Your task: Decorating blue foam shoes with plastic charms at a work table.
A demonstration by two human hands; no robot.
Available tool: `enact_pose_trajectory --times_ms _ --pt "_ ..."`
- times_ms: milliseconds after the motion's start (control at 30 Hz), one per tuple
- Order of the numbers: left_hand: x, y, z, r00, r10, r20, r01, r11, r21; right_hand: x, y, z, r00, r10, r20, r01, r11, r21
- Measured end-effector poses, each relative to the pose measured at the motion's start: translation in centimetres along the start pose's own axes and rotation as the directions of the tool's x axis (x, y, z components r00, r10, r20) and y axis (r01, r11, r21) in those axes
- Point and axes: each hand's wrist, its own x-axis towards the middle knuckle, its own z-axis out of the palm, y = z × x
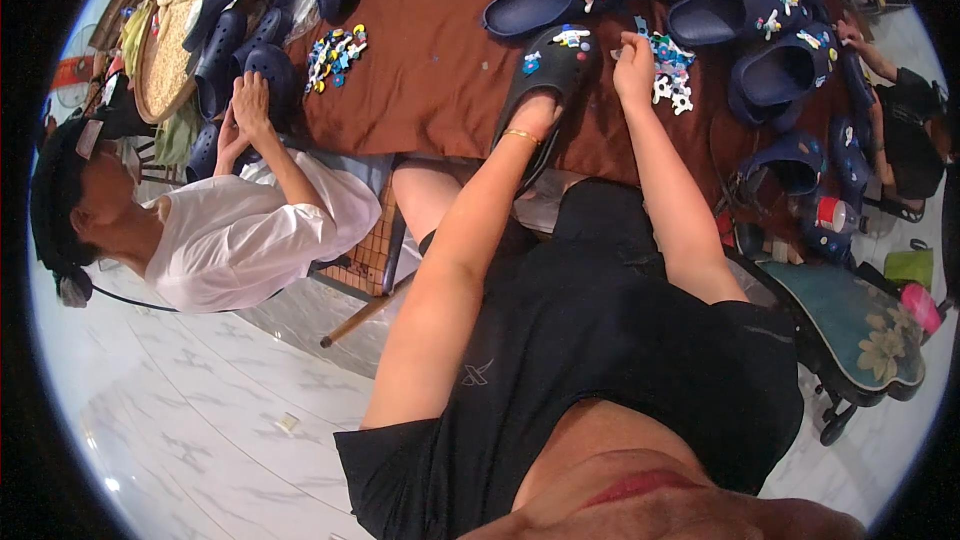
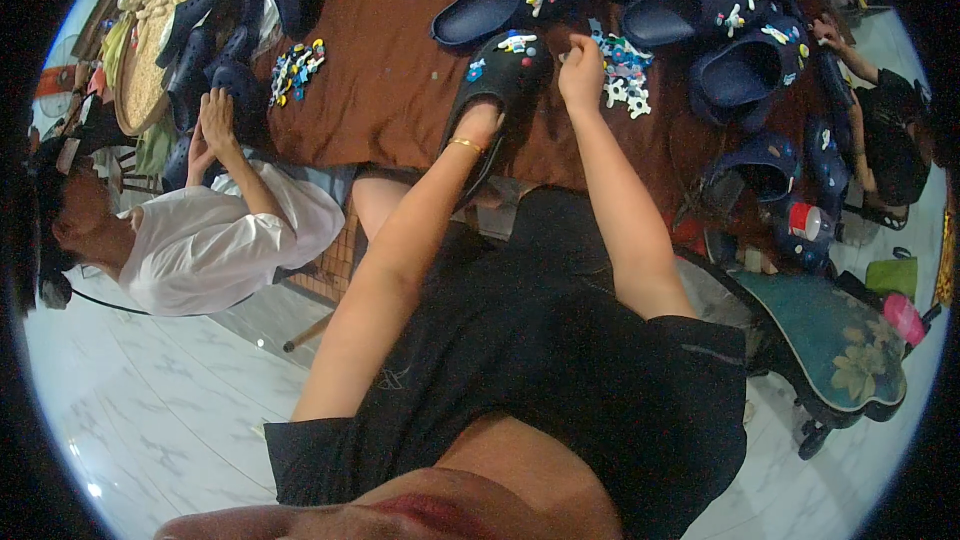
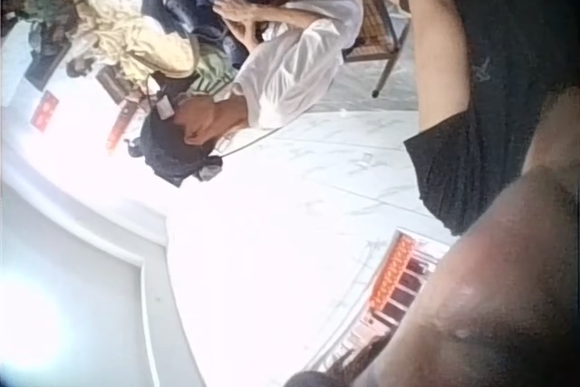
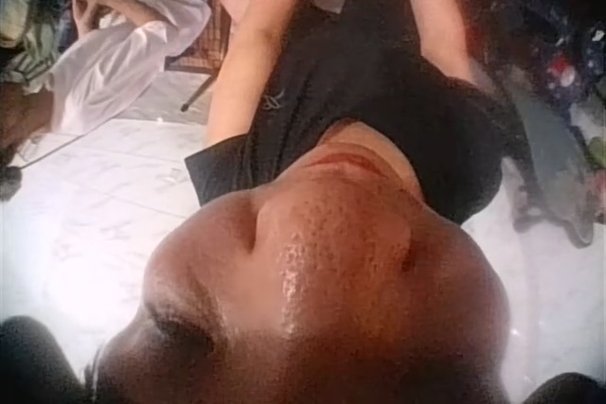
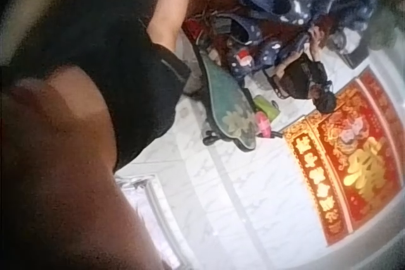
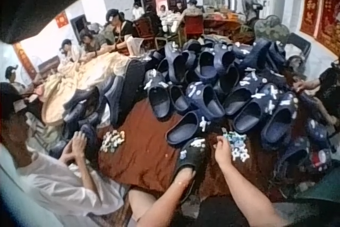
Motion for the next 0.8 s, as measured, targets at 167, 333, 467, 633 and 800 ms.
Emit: enact_pose_trajectory --times_ms 167,333,467,633,800 --pt "0.3 -0.5 0.4 1.000 -0.005 -0.028 0.005 1.000 0.005 1.5 -3.9 3.1 0.888 -0.296 0.352 0.394 0.884 -0.251" --pt "2.2 1.2 1.5 0.978 -0.122 0.167 0.126 0.992 -0.018 1.8 -1.3 2.8 0.924 -0.251 0.289 0.345 0.873 -0.345" --pt "-0.5 -0.7 1.7 0.999 0.042 -0.021 -0.042 0.999 -0.027 -0.5 -5.7 2.8 0.927 -0.038 0.374 0.167 0.933 -0.318" --pt "-1.5 0.2 0.2 0.998 -0.031 0.059 0.033 0.999 -0.030 -1.1 -7.1 3.3 0.941 -0.007 0.338 0.113 0.949 -0.294" --pt "-1.0 0.8 0.4 0.996 -0.033 0.088 0.041 0.995 -0.092 -0.7 -6.1 3.5 0.959 0.074 0.272 0.033 0.930 -0.367"
